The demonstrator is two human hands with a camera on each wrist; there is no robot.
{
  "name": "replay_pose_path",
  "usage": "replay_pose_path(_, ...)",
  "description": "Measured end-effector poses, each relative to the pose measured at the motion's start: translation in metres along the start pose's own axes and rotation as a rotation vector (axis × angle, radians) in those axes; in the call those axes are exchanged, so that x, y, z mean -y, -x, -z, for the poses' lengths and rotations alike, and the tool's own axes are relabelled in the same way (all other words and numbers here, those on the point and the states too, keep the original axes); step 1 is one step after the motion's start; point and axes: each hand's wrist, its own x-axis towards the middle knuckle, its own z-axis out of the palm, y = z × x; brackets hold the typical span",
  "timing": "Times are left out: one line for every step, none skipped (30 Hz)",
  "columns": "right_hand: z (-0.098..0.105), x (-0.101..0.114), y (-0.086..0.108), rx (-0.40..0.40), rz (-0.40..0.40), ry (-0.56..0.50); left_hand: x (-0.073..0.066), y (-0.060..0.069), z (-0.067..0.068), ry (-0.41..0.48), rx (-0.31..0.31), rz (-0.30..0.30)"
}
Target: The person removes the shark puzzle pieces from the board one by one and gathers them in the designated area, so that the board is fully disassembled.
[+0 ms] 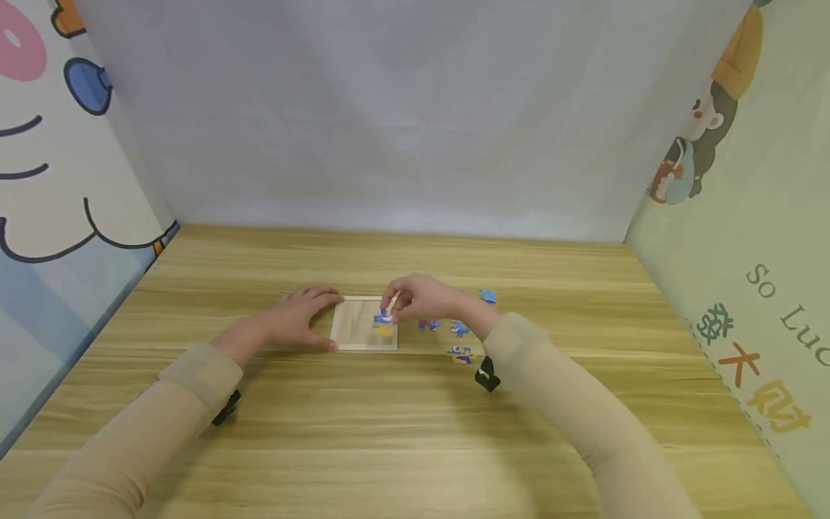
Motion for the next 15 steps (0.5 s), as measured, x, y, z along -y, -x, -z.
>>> replay_pose_path(0.001, 0.000, 0.004, 0.003, -0.003, 0.000, 0.000, 0.000, 0.000, -0.003, 0.001, -0.001)
replay_pose_path(0.003, 0.000, 0.007, 0.004, -0.005, -0.002, 0.001, 0.000, 0.000, -0.005, 0.003, -0.002)
replay_pose_path(0.004, -0.002, 0.010, 0.004, -0.003, 0.001, 0.001, 0.000, 0.000, -0.008, 0.004, -0.003)
replay_pose_path(0.005, -0.004, 0.013, 0.005, 0.000, 0.003, 0.001, 0.000, 0.000, -0.009, 0.003, -0.005)
replay_pose_path(0.006, -0.006, 0.015, 0.007, 0.000, 0.010, 0.001, 0.000, 0.000, -0.007, 0.003, -0.007)
replay_pose_path(0.006, -0.008, 0.017, 0.008, -0.001, 0.016, 0.002, 0.000, 0.000, -0.003, 0.003, -0.007)
replay_pose_path(0.007, -0.010, 0.019, 0.011, -0.002, 0.019, 0.002, 0.000, 0.000, -0.001, 0.002, -0.009)
replay_pose_path(0.007, -0.013, 0.022, 0.012, -0.002, 0.030, 0.002, 0.000, 0.001, 0.001, 0.003, -0.011)
replay_pose_path(0.007, -0.016, 0.023, 0.015, -0.002, 0.041, 0.002, 0.000, 0.001, 0.003, 0.002, -0.012)
replay_pose_path(0.007, -0.018, 0.026, 0.019, -0.006, 0.048, 0.002, 0.000, 0.001, 0.006, 0.002, -0.012)
replay_pose_path(0.007, -0.021, 0.027, 0.021, -0.011, 0.056, 0.002, 0.000, 0.000, 0.006, 0.003, -0.012)
replay_pose_path(0.007, -0.023, 0.029, 0.022, -0.013, 0.061, 0.002, 0.000, 0.000, 0.005, 0.003, -0.012)
replay_pose_path(0.007, -0.026, 0.031, 0.022, -0.015, 0.065, 0.002, 0.000, 0.000, 0.005, 0.005, -0.012)
replay_pose_path(0.007, -0.028, 0.033, 0.021, -0.015, 0.071, 0.002, 0.000, 0.000, 0.005, 0.007, -0.011)
replay_pose_path(0.006, -0.031, 0.034, 0.019, -0.015, 0.076, 0.003, 0.000, -0.001, 0.004, 0.010, -0.010)
